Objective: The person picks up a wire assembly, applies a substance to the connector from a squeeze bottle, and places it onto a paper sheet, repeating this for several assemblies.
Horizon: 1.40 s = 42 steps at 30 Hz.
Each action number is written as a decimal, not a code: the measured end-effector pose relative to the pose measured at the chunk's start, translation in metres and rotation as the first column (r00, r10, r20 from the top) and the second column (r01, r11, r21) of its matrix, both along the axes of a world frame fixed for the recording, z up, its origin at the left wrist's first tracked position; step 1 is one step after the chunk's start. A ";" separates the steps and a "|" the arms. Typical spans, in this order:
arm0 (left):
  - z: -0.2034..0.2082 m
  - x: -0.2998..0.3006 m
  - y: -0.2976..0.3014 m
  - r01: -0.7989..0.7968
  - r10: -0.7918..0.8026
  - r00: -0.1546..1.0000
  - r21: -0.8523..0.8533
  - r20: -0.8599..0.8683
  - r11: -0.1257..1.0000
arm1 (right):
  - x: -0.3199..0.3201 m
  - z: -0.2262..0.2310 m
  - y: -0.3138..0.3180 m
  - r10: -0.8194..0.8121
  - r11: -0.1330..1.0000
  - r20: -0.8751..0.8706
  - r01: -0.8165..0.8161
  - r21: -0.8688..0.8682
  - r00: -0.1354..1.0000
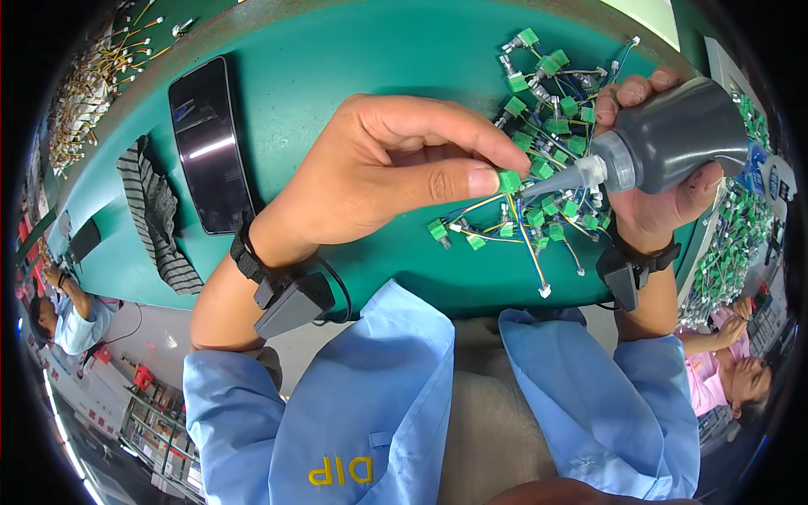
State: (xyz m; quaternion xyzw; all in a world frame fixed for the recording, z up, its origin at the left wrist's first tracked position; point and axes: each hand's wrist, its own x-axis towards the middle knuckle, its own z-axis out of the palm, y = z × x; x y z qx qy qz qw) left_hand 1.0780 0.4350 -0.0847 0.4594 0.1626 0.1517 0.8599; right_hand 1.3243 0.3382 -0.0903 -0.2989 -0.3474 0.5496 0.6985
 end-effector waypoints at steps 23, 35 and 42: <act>-0.002 -0.001 0.001 0.005 -0.008 0.997 0.041 0.076 0.999 | 0.005 -0.001 0.003 -0.004 0.998 -0.061 0.008 0.069 0.998; -0.002 -0.003 0.001 0.021 -0.018 0.991 -0.022 0.134 1.000 | 0.019 0.002 -0.011 -0.036 0.979 -0.161 0.002 -0.205 0.986; 0.005 0.004 -0.009 -0.055 0.054 0.997 0.020 0.059 0.998 | 0.017 -0.003 -0.009 0.067 0.992 -0.144 -0.082 -0.096 0.987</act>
